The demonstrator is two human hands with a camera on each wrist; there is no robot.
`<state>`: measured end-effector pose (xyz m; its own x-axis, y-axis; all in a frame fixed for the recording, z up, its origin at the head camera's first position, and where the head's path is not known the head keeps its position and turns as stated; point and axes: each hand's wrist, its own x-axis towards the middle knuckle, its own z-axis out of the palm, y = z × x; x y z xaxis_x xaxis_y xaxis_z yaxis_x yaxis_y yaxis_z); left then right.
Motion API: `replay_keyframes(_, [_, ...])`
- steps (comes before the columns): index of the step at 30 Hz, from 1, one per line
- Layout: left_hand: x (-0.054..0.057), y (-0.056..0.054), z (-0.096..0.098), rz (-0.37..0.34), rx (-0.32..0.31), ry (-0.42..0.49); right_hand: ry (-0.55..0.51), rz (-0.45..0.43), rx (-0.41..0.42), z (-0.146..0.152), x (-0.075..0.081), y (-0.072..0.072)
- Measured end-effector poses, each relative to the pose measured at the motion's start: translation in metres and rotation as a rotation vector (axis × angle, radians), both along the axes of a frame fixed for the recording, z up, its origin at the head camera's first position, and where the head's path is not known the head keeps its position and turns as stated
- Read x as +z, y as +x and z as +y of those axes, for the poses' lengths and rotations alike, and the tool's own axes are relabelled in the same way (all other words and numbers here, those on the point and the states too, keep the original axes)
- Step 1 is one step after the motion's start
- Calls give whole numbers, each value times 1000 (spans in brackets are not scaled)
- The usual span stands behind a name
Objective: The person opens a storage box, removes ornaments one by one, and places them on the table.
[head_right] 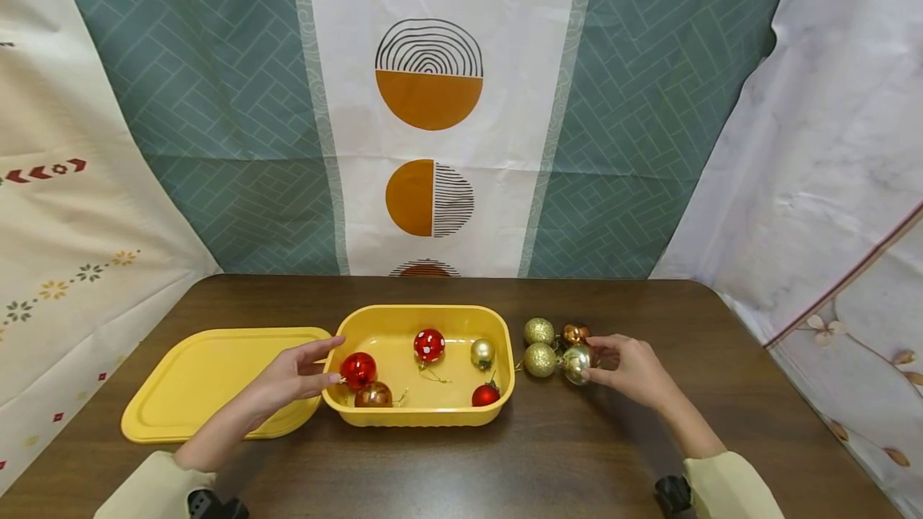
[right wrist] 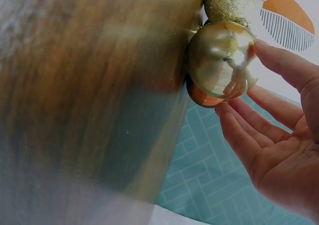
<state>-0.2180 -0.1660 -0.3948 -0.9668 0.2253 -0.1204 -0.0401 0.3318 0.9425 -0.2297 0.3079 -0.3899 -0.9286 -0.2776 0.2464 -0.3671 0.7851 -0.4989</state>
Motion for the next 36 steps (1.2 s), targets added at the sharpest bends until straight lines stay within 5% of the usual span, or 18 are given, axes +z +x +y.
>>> replay_keyframes(17, [-1,-1,0,-18,7,3,1,47,26,-11,15,16])
replay_keyframes(26, [0,0,-1,-18,4,9,-43,86,132,-42,27,21])
replay_keyframes(36, [0,0,0,-8,8,14,-88,-2,303,-80,33,16])
